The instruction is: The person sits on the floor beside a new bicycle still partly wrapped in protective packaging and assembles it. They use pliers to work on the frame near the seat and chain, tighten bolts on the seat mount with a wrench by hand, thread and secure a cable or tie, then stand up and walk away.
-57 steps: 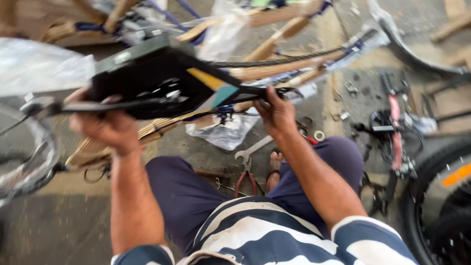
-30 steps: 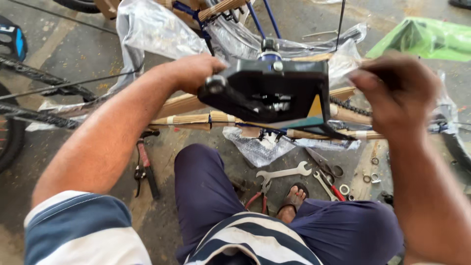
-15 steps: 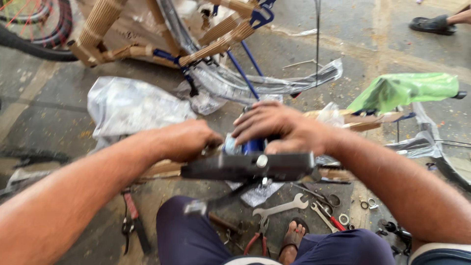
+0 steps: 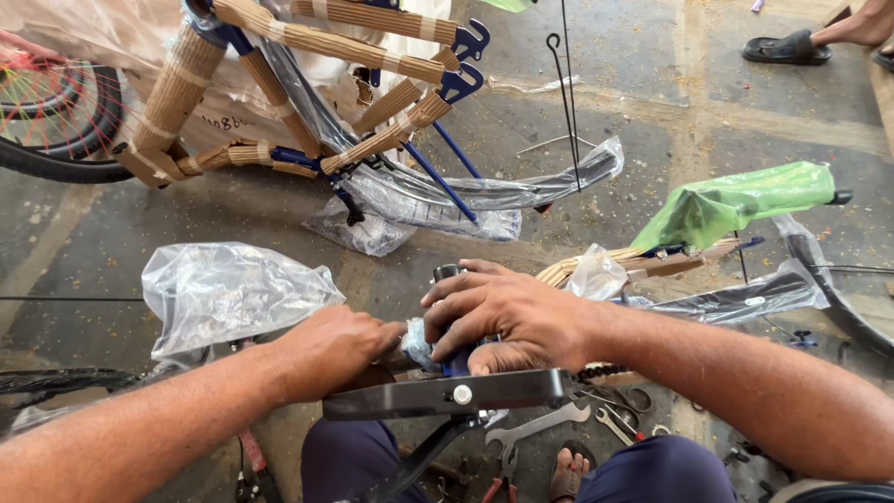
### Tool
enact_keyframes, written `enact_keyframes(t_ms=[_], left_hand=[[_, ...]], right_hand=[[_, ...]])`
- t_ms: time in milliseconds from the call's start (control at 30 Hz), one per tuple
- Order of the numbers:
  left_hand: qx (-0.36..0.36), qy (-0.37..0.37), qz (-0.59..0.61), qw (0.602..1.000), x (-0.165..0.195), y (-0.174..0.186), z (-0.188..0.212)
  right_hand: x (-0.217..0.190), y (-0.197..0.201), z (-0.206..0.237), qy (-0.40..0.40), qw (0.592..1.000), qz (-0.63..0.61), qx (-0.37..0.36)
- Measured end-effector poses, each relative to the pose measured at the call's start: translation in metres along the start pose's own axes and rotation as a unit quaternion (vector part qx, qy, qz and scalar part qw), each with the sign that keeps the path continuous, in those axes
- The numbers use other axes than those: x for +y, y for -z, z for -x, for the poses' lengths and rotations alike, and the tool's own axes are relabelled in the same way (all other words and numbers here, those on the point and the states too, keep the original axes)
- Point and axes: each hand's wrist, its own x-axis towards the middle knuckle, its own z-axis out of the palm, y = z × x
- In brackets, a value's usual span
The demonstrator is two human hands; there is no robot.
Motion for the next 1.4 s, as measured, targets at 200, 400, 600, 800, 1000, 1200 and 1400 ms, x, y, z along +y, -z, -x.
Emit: enact_keyframes(t_ms=[200,400,600,800,1000,1200,1400], left_hand=[[0.022,0.000,0.033,0.999,-0.005,-0.007,0.002],[0.066,-0.009,-0.011,0.998,-0.006,-0.017,-0.004],[0.048,0.020,0.025,0.998,-0.033,-0.049,-0.007],[-0.087,0.107,-0.085,0.987,-0.084,-0.100,-0.006],[0.001,0.043,-0.095,0.995,-0.102,-0.114,0.004],[-0.027,0.066,-0.102,0.992,-0.078,-0.101,0.010],[-0.068,0.111,-0.112,0.985,-0.062,-0.087,-0.003]], right_hand=[[0.003,0.001,0.000,-0.002,1.000,0.010,-0.005],[-0.003,0.001,-0.014,-0.042,0.995,0.085,-0.042],[-0.004,-0.004,-0.012,0.021,0.998,0.059,0.020],[0.017,-0.032,-0.008,-0.006,0.997,0.040,0.065],[0.028,-0.047,-0.010,0.102,0.981,0.035,0.158],[0.021,-0.037,-0.006,0.080,0.989,0.018,0.120],[0.015,-0.032,-0.008,0.017,0.995,0.033,0.095]])
